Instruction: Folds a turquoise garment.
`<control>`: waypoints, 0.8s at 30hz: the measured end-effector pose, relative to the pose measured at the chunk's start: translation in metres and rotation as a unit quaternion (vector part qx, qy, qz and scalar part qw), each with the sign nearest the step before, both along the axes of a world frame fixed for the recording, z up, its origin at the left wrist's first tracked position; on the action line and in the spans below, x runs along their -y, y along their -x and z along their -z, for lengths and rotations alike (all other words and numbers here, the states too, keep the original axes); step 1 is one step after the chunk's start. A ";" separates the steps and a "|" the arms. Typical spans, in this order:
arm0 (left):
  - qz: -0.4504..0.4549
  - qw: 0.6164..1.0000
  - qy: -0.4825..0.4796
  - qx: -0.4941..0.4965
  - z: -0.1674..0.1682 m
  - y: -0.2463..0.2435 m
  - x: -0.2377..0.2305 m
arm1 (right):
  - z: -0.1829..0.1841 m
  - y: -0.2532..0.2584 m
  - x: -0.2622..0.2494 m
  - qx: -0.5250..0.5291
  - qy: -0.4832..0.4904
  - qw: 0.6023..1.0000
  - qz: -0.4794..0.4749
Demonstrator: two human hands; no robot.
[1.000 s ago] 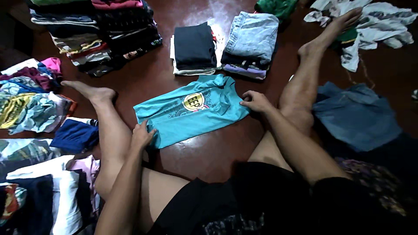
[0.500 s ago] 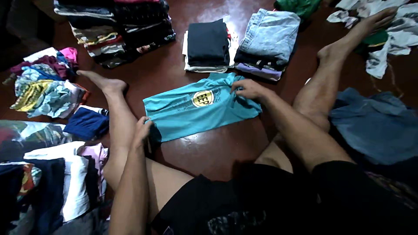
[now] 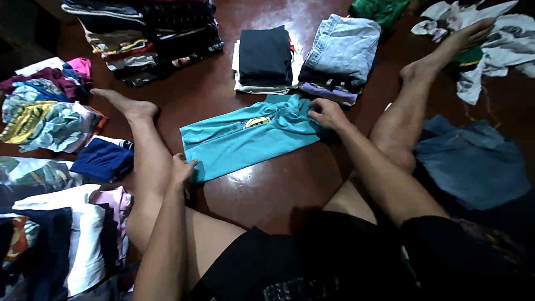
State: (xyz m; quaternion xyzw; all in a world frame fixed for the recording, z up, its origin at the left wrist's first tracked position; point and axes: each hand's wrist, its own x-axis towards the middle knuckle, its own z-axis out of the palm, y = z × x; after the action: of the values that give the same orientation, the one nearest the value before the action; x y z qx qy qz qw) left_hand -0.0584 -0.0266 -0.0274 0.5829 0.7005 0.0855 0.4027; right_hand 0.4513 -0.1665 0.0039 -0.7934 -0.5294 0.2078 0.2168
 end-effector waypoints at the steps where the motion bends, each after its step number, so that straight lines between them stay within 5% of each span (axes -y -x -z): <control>1: 0.010 1.000 0.010 -0.027 -0.005 -0.001 0.004 | 0.001 -0.007 0.016 -0.001 0.021 1.000 0.013; 5: 0.029 0.996 0.026 -0.078 -0.021 -0.013 0.012 | 0.016 -0.014 0.062 -0.031 0.104 0.992 0.057; 9: 0.072 0.990 0.028 -0.121 -0.034 -0.022 0.023 | 0.025 -0.011 0.071 -0.089 0.087 0.987 0.106; 14: -0.012 0.998 -0.013 0.052 -0.008 -0.003 0.004 | 0.023 -0.009 0.075 -0.171 0.000 0.978 0.116; 17: -0.055 0.993 -0.022 0.104 -0.010 -0.003 0.009 | 0.025 -0.009 0.081 -0.193 0.047 0.975 0.100; 24: 0.019 0.998 0.018 -0.058 -0.001 -0.001 0.011 | 0.028 -0.011 0.086 -0.120 0.141 0.978 0.097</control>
State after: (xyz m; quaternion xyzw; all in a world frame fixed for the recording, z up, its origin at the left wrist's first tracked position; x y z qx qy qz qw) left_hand -0.0571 -0.0373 -0.0261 0.5929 0.7130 0.0310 0.3732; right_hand 0.4622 -0.2521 -0.0236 -0.8331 -0.3852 0.3519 0.1840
